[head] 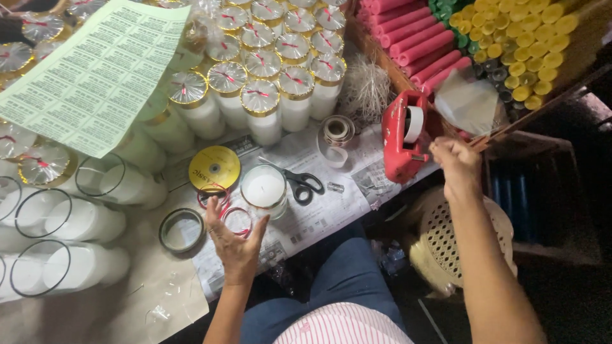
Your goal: Applying decorative gold trim and adhesive labels to glass candle jars.
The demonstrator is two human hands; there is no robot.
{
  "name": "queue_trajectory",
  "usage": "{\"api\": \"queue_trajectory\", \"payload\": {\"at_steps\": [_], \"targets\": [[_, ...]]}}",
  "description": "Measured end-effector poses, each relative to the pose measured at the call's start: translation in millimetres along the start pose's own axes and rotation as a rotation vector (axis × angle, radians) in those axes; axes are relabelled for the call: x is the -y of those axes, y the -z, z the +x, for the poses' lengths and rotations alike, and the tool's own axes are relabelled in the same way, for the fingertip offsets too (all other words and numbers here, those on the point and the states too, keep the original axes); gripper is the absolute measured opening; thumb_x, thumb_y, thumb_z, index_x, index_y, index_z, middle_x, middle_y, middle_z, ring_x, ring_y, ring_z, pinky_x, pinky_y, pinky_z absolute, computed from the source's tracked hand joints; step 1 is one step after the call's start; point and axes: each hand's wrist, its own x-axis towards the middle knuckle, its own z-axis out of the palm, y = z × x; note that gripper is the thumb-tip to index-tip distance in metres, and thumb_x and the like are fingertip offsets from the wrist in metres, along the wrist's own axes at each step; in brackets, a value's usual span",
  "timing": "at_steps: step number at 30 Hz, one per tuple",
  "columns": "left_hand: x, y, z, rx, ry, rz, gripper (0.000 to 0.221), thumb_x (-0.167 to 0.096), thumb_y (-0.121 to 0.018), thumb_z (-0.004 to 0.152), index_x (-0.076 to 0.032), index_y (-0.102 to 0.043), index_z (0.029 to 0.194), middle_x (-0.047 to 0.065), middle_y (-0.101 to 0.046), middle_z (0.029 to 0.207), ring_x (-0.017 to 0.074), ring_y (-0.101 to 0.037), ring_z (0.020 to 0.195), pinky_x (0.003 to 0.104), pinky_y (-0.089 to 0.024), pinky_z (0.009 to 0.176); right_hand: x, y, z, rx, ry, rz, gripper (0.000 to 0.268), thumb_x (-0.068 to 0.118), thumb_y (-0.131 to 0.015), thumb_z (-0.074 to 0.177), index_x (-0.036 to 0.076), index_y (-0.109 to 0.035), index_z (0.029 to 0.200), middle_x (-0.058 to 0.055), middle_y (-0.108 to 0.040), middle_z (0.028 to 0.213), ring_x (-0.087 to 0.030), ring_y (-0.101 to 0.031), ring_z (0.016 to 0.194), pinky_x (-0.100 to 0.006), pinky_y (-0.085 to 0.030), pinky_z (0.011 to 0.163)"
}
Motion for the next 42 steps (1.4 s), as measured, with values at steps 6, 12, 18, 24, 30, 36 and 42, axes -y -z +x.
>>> {"api": "queue_trajectory", "payload": {"at_steps": [6,12,18,24,30,36,42], "targets": [[-19,18,-1,0.073,-0.085,0.021,0.098,-0.027,-0.083,0.082,0.001,-0.024,0.155,0.025,-0.041,0.150,0.0382,-0.045,0.140,0.049,-0.036,0.121,-80,19,-41,0.045,-0.374,0.217,0.005,0.015,-0.074,0.092,0.012,-0.072,0.095,0.001,-0.072,0.096,-0.009,-0.067,0.094,-0.026,-0.058,0.080],[-18,20,-11,0.111,-0.035,0.022,0.097,-0.024,-0.083,0.080,-0.001,-0.025,0.155,0.024,-0.036,0.152,0.0385,-0.050,0.135,0.050,-0.042,0.115,-106,-1,-43,0.109,-0.513,0.374,0.010,0.017,-0.072,0.093,0.013,-0.067,0.100,-0.003,-0.072,0.091,-0.012,-0.070,0.087,-0.028,-0.056,0.071],[-23,31,-33,0.157,0.020,0.036,0.082,-0.023,-0.084,0.080,-0.003,-0.040,0.147,0.020,-0.053,0.131,0.0307,-0.055,0.122,0.041,-0.045,0.107,-152,-30,-78,0.227,-0.605,0.212,0.008,0.016,-0.075,0.087,0.015,-0.067,0.085,-0.001,-0.070,0.082,-0.011,-0.067,0.079,-0.025,-0.052,0.059],[-19,28,-53,0.312,-0.097,0.007,0.028,-0.016,-0.075,0.088,-0.007,-0.068,0.113,0.006,-0.072,0.095,0.0203,-0.069,0.083,0.034,-0.053,0.081,-19,-15,-86,0.622,-0.047,-0.300,0.019,0.018,-0.068,0.093,0.003,-0.078,0.088,-0.003,-0.073,0.092,-0.011,-0.061,0.077,-0.025,-0.046,0.070],[-91,15,-25,0.430,-0.084,-0.203,0.035,-0.027,-0.078,0.089,-0.010,-0.072,0.118,0.010,-0.076,0.104,0.0304,-0.075,0.092,0.039,-0.058,0.081,82,-38,-120,0.955,0.211,-0.326,0.026,0.021,-0.065,0.097,0.006,-0.081,0.084,-0.010,-0.076,0.094,-0.020,-0.069,0.090,-0.039,-0.056,0.088],[-111,10,0,0.452,-0.022,-0.176,0.049,-0.041,-0.083,0.081,-0.006,-0.071,0.114,0.014,-0.075,0.099,0.0331,-0.075,0.094,0.043,-0.059,0.082,134,-48,-153,1.109,0.276,-0.315,0.027,0.020,-0.063,0.096,0.006,-0.079,0.079,-0.005,-0.076,0.096,-0.016,-0.066,0.088,-0.036,-0.055,0.087],[-113,26,8,0.463,-0.045,-0.328,0.006,-0.019,-0.078,0.086,-0.013,-0.076,0.085,0.008,-0.069,0.108,0.0324,-0.071,0.102,0.042,-0.056,0.087,119,-54,-153,1.143,0.169,-0.124,0.019,0.014,-0.063,0.096,0.004,-0.079,0.093,-0.010,-0.072,0.100,-0.019,-0.063,0.096,-0.038,-0.053,0.086]]}}
